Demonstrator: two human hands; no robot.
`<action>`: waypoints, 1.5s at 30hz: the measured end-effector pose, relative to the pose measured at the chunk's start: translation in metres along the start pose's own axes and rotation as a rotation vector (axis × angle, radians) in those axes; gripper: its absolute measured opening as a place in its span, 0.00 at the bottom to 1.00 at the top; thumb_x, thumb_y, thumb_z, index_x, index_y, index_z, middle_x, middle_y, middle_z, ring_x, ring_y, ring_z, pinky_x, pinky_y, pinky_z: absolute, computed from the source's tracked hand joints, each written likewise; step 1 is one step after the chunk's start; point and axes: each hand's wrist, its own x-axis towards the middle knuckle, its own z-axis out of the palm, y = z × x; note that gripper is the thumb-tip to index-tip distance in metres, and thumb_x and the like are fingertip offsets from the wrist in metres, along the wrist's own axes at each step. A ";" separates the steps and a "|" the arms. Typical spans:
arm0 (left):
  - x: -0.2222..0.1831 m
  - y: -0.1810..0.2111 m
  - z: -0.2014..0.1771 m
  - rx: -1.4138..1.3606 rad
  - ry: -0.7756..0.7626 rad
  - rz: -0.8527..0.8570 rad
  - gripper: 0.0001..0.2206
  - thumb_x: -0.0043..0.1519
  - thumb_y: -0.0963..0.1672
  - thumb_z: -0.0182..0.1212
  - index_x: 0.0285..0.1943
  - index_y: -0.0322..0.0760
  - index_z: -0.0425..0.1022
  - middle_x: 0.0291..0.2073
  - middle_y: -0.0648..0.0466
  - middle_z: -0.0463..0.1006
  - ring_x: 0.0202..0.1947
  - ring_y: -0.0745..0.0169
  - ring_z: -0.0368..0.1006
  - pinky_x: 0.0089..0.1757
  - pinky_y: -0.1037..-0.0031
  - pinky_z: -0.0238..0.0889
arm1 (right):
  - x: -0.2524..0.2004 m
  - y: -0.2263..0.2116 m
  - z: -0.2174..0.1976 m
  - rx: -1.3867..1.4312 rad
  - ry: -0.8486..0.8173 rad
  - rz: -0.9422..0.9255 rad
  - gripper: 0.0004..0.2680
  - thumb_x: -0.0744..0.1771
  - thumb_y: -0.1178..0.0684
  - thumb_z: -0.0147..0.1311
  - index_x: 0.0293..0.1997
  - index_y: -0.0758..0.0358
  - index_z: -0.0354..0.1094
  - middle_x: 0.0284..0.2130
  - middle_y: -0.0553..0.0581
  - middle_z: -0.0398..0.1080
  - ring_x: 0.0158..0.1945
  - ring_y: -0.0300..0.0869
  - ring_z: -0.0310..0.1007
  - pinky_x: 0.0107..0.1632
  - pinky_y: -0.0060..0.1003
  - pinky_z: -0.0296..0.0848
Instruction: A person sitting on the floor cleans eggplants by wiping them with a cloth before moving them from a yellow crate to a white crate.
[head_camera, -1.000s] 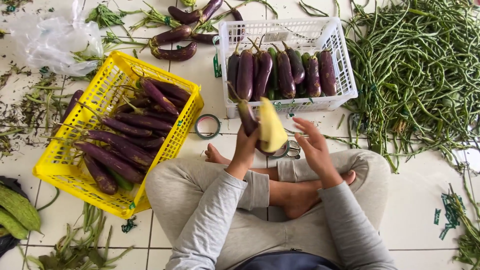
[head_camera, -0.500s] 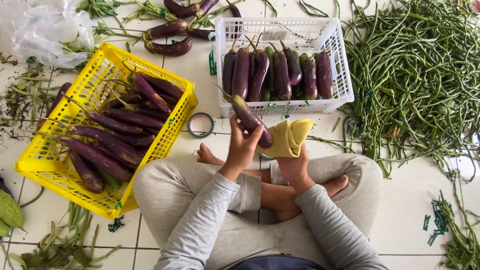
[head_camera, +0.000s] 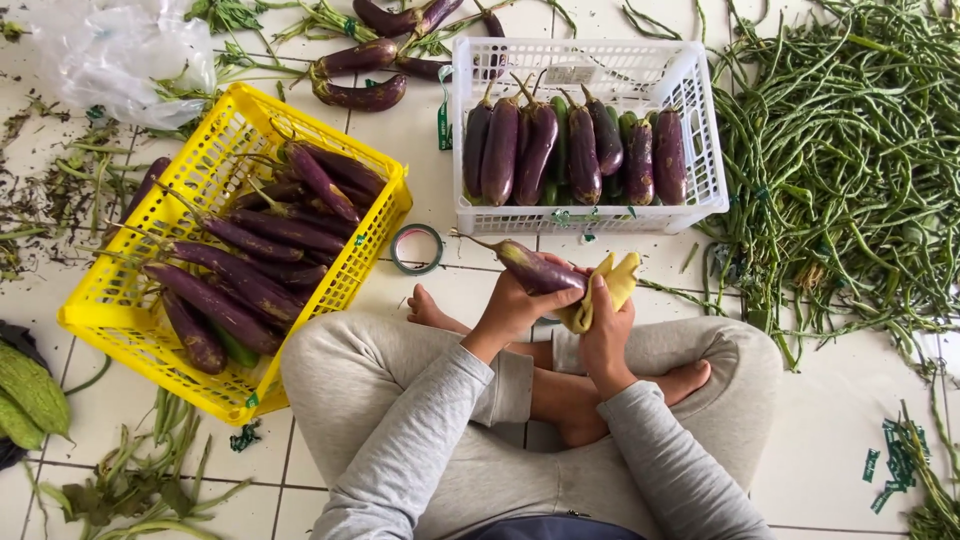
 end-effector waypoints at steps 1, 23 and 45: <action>0.001 -0.006 0.000 -0.002 0.003 0.000 0.24 0.49 0.44 0.80 0.50 0.31 0.74 0.43 0.44 0.78 0.48 0.53 0.75 0.53 0.65 0.67 | -0.002 -0.005 0.003 -0.002 -0.003 0.002 0.13 0.69 0.48 0.56 0.51 0.68 0.67 0.41 0.60 0.75 0.40 0.40 0.76 0.48 0.39 0.76; -0.017 -0.013 -0.016 0.066 0.150 0.165 0.24 0.60 0.50 0.71 0.57 0.37 0.66 0.43 0.51 0.73 0.45 0.60 0.71 0.50 0.66 0.69 | -0.020 -0.015 -0.019 -0.234 -0.112 -0.037 0.15 0.69 0.43 0.57 0.57 0.62 0.66 0.38 0.57 0.72 0.36 0.39 0.69 0.41 0.40 0.74; -0.125 -0.015 0.033 0.267 0.149 0.229 0.20 0.67 0.53 0.59 0.54 0.35 0.69 0.42 0.49 0.71 0.49 0.57 0.67 0.52 0.64 0.63 | -0.102 -0.060 -0.090 0.089 0.038 -0.073 0.24 0.71 0.30 0.45 0.72 0.50 0.47 0.52 0.62 0.66 0.53 0.44 0.70 0.60 0.50 0.74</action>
